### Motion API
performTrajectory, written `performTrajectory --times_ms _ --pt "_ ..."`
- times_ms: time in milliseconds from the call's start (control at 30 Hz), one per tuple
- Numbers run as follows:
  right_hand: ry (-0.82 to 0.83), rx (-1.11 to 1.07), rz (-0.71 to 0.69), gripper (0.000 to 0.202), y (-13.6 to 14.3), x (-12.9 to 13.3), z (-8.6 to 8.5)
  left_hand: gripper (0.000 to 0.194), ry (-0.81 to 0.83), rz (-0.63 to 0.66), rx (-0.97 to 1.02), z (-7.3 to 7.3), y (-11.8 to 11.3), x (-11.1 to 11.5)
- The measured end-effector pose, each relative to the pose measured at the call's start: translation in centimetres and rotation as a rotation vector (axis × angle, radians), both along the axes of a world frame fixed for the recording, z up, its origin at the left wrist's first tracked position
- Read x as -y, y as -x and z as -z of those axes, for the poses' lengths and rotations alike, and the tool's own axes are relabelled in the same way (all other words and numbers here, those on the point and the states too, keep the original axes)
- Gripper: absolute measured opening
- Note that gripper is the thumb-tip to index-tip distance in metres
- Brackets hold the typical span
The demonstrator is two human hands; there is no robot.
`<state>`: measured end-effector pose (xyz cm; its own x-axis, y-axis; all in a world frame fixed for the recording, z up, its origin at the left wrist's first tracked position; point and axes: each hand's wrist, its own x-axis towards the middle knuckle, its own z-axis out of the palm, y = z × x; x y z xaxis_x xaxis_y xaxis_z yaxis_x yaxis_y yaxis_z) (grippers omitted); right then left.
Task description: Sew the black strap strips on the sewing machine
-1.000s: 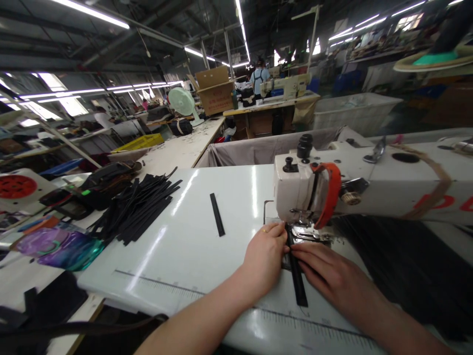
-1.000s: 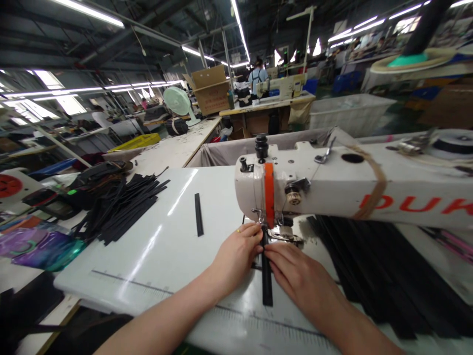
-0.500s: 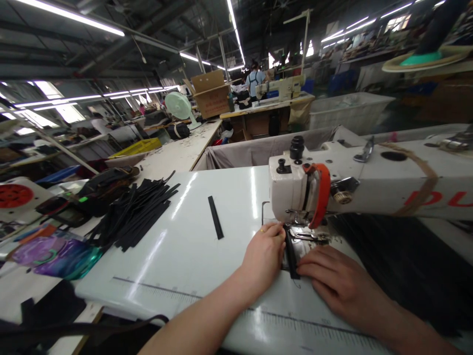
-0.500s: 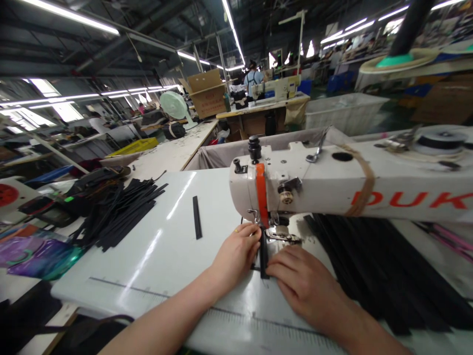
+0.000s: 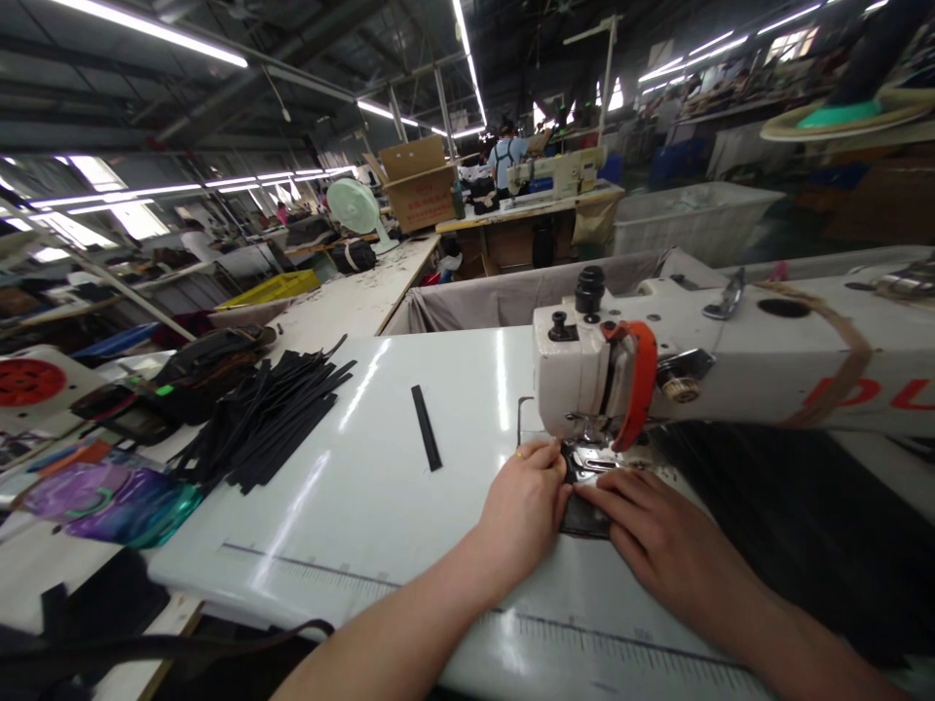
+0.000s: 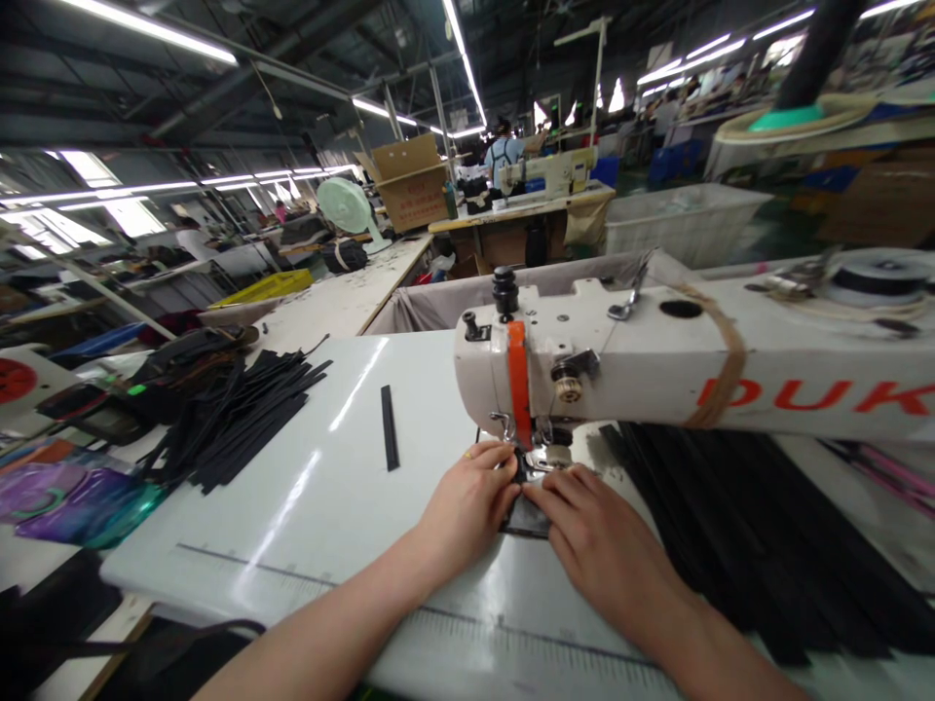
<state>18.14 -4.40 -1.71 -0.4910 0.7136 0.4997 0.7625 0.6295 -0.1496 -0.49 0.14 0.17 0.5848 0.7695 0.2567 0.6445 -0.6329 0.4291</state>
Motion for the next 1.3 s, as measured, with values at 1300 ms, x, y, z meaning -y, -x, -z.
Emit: performTrajectory --times_ms 1300 --pt "-0.044 0.07 0.067 0.031 -0.2 0.6 -0.3 0.016 -0.159 -0.055 -0.051 0.7 -0.5 -0.5"
